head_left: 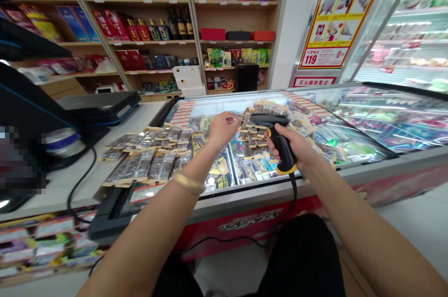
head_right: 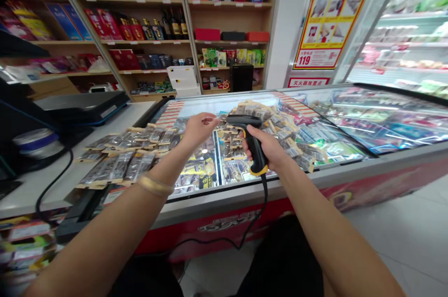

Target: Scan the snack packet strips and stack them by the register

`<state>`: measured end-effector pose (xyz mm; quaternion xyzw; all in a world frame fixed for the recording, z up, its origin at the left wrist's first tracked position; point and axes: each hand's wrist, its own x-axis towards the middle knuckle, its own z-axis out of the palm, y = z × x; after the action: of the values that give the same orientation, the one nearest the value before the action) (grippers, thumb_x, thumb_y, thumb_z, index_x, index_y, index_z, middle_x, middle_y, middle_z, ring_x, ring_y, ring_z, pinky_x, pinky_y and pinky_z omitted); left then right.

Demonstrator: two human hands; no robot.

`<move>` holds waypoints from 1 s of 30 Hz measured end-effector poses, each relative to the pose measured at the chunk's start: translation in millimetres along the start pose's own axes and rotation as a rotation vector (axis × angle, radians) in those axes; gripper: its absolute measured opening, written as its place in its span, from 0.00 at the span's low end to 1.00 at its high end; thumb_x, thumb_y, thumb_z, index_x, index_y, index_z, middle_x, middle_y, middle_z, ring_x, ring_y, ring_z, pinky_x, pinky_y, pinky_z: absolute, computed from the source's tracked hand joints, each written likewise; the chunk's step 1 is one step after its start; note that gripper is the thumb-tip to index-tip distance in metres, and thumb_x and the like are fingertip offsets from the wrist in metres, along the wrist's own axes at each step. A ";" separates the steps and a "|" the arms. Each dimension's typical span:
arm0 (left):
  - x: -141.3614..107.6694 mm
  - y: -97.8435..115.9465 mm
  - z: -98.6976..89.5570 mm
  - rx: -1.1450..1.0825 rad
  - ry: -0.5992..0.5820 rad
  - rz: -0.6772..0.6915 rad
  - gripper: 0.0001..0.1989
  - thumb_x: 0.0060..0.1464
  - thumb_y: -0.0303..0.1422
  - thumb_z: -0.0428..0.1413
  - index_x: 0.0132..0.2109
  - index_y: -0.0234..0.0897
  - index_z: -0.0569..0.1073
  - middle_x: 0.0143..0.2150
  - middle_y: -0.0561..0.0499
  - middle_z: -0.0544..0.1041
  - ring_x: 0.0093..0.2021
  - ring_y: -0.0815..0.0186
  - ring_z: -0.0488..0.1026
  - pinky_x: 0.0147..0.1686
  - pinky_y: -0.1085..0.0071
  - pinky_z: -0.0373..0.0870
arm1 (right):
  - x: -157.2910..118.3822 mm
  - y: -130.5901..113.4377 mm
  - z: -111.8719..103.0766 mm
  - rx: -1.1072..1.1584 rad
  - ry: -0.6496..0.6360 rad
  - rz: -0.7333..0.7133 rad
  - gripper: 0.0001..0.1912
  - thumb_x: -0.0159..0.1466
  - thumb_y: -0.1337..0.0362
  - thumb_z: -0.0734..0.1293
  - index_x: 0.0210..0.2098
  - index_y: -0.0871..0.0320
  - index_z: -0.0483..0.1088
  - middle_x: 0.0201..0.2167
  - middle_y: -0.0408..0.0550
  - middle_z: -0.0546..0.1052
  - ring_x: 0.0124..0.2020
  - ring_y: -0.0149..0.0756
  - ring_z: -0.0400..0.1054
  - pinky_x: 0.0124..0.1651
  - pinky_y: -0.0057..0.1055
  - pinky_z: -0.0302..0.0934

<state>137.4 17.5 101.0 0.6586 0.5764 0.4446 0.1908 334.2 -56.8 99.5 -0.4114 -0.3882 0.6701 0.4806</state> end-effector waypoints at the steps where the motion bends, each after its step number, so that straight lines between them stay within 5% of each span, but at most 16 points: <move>1: 6.4 9.5 9.9 0.015 -0.021 -0.005 0.13 0.53 0.38 0.58 0.39 0.34 0.80 0.36 0.46 0.80 0.37 0.63 0.76 0.41 0.69 0.69 | -2.6 -5.2 -10.0 0.009 0.018 -0.010 0.15 0.63 0.52 0.67 0.35 0.59 0.69 0.18 0.41 0.69 0.15 0.27 0.60 0.16 0.22 0.56; 8: 41.6 41.8 58.8 0.353 -0.157 -0.059 0.24 0.57 0.49 0.52 0.38 0.31 0.80 0.34 0.41 0.80 0.39 0.55 0.77 0.38 0.66 0.66 | -5.8 -21.7 -55.1 0.054 0.100 -0.041 0.15 0.63 0.51 0.66 0.33 0.59 0.68 0.18 0.41 0.69 0.15 0.27 0.59 0.17 0.23 0.56; 17: 48.1 47.0 72.1 0.525 -0.209 -0.118 0.25 0.52 0.53 0.57 0.43 0.34 0.77 0.45 0.35 0.80 0.53 0.47 0.74 0.47 0.61 0.67 | 4.6 -13.3 -64.2 0.079 0.073 -0.046 0.17 0.60 0.50 0.69 0.34 0.59 0.68 0.18 0.40 0.69 0.15 0.27 0.59 0.16 0.23 0.56; 23: 38.8 35.2 53.1 0.150 -0.026 -0.093 0.11 0.60 0.39 0.50 0.36 0.37 0.71 0.38 0.43 0.78 0.40 0.57 0.75 0.39 0.65 0.68 | 1.3 -16.2 -49.5 0.065 0.045 -0.049 0.17 0.60 0.50 0.69 0.32 0.57 0.67 0.18 0.41 0.69 0.15 0.27 0.59 0.16 0.23 0.56; 27: 16.2 0.0 20.0 -0.334 0.090 -0.188 0.10 0.60 0.37 0.48 0.32 0.39 0.65 0.23 0.55 0.67 0.24 0.68 0.66 0.26 0.72 0.63 | 4.2 -5.8 -24.7 0.059 -0.017 -0.038 0.16 0.60 0.50 0.69 0.33 0.58 0.68 0.19 0.41 0.69 0.16 0.27 0.59 0.17 0.23 0.56; 30: -5.3 -32.8 -3.9 -0.468 0.189 -0.297 0.09 0.58 0.35 0.50 0.30 0.39 0.63 0.23 0.57 0.63 0.22 0.71 0.63 0.24 0.74 0.62 | 11.8 13.0 -1.2 0.070 -0.100 0.006 0.16 0.61 0.50 0.68 0.34 0.58 0.68 0.19 0.41 0.70 0.16 0.26 0.60 0.17 0.23 0.57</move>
<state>115.3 20.2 76.1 0.4605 0.5634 0.5923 0.3460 328.7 -48.3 85.0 -0.3615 -0.3869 0.7044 0.4728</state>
